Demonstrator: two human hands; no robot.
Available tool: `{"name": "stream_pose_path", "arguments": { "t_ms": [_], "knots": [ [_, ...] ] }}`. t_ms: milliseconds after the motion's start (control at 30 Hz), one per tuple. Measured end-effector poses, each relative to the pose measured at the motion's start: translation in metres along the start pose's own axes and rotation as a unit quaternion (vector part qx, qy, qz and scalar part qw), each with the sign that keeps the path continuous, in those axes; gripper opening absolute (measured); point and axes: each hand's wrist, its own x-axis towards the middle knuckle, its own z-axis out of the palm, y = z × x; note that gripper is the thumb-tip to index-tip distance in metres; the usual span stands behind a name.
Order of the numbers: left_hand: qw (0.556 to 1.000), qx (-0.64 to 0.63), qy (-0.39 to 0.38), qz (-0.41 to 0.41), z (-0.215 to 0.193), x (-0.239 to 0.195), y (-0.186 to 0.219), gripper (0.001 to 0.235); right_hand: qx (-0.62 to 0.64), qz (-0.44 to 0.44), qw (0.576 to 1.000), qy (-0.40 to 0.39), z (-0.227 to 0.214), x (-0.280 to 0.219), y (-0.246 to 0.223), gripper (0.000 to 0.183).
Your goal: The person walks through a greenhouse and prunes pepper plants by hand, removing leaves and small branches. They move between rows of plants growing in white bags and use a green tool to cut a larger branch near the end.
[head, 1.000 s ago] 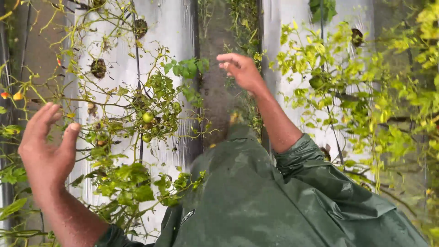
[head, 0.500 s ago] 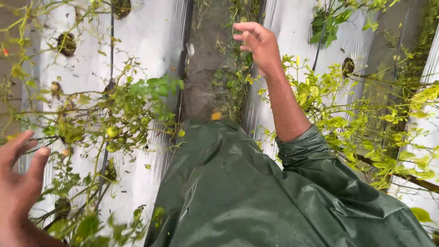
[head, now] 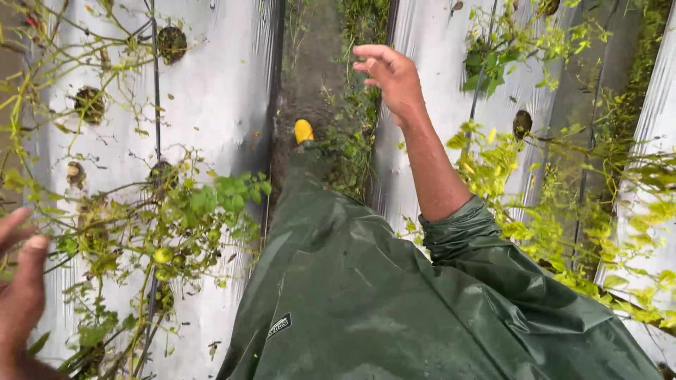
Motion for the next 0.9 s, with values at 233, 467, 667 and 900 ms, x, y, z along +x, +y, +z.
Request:
{"name": "stream_pose_path", "arguments": {
  "t_ms": [233, 467, 667, 900],
  "knots": [
    [0.998, 0.057, 0.015, 0.036, 0.027, 0.097, 0.019, 0.041, -0.01, -0.001, 1.0, -0.014, 0.006, 0.087, -0.012, 0.028],
    [0.991, 0.049, 0.112, 0.049, 0.034, 0.22, 0.017, 0.031, -0.008, -0.011, 0.999, -0.04, 0.029, 0.191, -0.057, 0.028],
    [0.954, 0.012, 0.225, 0.196, 0.046, 0.343, 0.048, 0.022, -0.002, -0.057, 0.997, -0.056, 0.045, 0.243, -0.069, 0.025],
    [0.905, 0.033, 0.328, 0.268, 0.052, 0.497, 0.083, 0.028, -0.007, -0.06, 0.997, -0.043, 0.053, 0.298, -0.083, 0.024]
  ]
}}
